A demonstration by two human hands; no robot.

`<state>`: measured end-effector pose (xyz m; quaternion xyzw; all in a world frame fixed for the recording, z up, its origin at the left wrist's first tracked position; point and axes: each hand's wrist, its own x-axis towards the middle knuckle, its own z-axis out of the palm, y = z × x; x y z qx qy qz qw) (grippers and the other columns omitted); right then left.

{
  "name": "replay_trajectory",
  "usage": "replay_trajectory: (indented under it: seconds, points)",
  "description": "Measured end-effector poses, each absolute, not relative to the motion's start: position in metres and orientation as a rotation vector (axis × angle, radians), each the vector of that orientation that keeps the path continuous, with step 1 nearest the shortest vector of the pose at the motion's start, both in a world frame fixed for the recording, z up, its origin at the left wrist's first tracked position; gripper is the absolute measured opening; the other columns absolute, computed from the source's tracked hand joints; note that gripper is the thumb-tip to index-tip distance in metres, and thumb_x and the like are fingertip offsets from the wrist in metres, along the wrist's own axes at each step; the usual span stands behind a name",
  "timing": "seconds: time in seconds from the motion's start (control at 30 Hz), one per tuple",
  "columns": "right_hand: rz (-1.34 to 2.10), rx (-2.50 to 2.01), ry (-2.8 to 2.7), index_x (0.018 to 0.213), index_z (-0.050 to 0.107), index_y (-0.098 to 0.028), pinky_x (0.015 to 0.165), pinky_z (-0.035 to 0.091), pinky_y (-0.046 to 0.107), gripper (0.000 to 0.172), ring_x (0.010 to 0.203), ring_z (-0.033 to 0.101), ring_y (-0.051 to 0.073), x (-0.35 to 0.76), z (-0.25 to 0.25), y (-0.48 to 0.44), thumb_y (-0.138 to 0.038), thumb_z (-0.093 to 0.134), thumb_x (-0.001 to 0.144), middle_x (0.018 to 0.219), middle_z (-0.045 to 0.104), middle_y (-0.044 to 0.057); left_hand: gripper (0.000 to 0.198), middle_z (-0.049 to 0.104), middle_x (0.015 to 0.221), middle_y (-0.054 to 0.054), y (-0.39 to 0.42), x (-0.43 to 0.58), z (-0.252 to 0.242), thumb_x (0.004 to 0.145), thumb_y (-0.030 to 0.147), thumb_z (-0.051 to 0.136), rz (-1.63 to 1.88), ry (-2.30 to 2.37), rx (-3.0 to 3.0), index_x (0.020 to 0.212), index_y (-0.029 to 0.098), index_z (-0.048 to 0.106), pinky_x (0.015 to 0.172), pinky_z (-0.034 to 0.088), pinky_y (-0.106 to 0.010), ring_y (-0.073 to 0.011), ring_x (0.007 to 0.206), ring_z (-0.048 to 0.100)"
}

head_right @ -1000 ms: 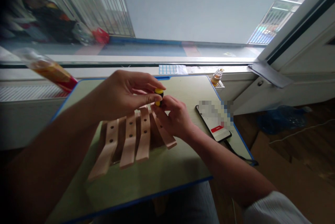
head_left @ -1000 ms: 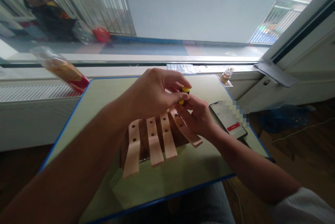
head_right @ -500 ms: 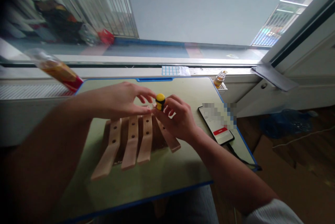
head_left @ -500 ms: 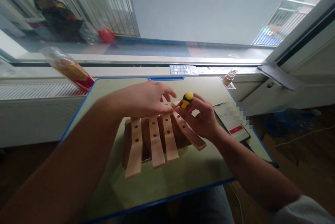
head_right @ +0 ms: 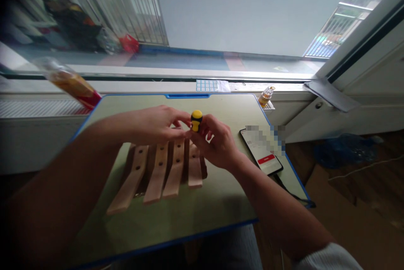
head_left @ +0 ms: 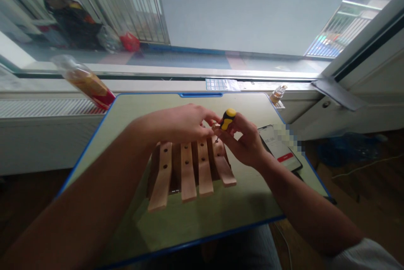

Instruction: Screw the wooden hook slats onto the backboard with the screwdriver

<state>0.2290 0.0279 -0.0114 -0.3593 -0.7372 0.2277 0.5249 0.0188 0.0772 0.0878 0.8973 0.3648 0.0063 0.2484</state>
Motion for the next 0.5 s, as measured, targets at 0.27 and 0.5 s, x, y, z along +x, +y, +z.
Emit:
replay_trajectory:
  seconds: [0.27, 0.5]
  points:
    - [0.524, -0.91, -1.762, 0.087, 0.068, -0.021, 0.063, 0.046, 0.032, 0.018, 0.066, 0.053, 0.013, 0.228, -0.008, 0.028, -0.032, 0.079, 0.095, 0.077, 0.062, -0.001, 0.045, 0.083, 0.124, -0.004, 0.082, 0.011, 0.086, 0.092, 0.043, 0.066, 0.061, 0.942, 2.477, 0.135, 0.031, 0.076, 0.081, 0.052, -0.029, -0.0225, 0.099, 0.076]
    - [0.571, -0.904, -1.708, 0.082, 0.062, -0.022, 0.058, 0.041, 0.029, 0.026, 0.063, 0.047, 0.011, 0.225, -0.01, 0.028, -0.036, 0.081, 0.093, 0.072, 0.057, -0.004, 0.04, 0.082, 0.114, -0.005, 0.068, 0.007, 0.107, 0.088, 0.044, 0.075, 0.52, 0.955, 2.446, 0.123, 0.026, 0.08, 0.088, 0.058, -0.035, -0.0241, 0.101, 0.076]
